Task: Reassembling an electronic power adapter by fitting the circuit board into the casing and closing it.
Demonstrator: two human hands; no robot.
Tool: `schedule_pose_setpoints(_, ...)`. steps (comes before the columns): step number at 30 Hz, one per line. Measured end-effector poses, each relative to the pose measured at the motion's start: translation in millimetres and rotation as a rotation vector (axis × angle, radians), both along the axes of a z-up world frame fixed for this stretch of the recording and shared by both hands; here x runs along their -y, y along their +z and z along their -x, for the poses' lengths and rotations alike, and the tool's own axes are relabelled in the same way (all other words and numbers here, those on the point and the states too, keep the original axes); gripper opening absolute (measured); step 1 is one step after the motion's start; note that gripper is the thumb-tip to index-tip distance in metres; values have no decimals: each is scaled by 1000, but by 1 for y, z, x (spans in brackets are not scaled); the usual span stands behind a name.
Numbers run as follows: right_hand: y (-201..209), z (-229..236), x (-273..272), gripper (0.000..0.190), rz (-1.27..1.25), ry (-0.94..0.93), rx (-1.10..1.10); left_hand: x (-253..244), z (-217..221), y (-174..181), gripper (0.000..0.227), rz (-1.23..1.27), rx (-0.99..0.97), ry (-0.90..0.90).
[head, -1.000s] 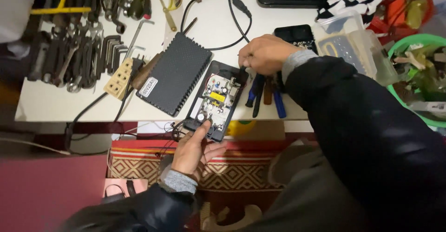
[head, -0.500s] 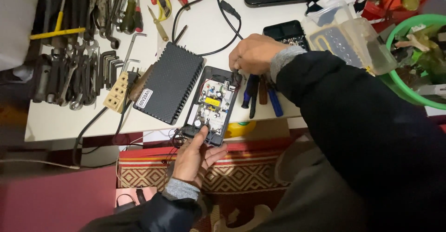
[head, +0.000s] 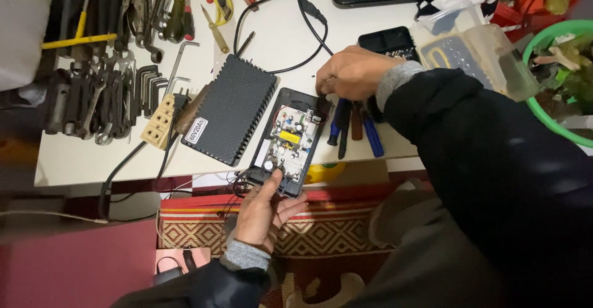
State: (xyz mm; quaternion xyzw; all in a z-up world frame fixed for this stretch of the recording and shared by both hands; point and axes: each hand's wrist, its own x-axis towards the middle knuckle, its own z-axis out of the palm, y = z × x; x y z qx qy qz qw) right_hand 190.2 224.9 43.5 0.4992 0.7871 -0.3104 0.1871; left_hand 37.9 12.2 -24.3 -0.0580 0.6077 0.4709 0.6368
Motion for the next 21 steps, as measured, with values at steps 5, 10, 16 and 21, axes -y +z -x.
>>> schedule_pose_setpoints(5,-11,12,-6,29,-78,84,120,1,0,-8,64,-17,12,7)
schedule_pose_setpoints(10,-10,23,-7,30,-63,31,256,2,-1,-13,71,-53,11,18)
schedule_pose_setpoints(16,-17,13,-10,33,-109,190,219,9,5,-41,33,-111,109,104)
schedule_pose_setpoints(21,12,14,6,31,48,-34,179,3,0,-5,59,-23,44,20)
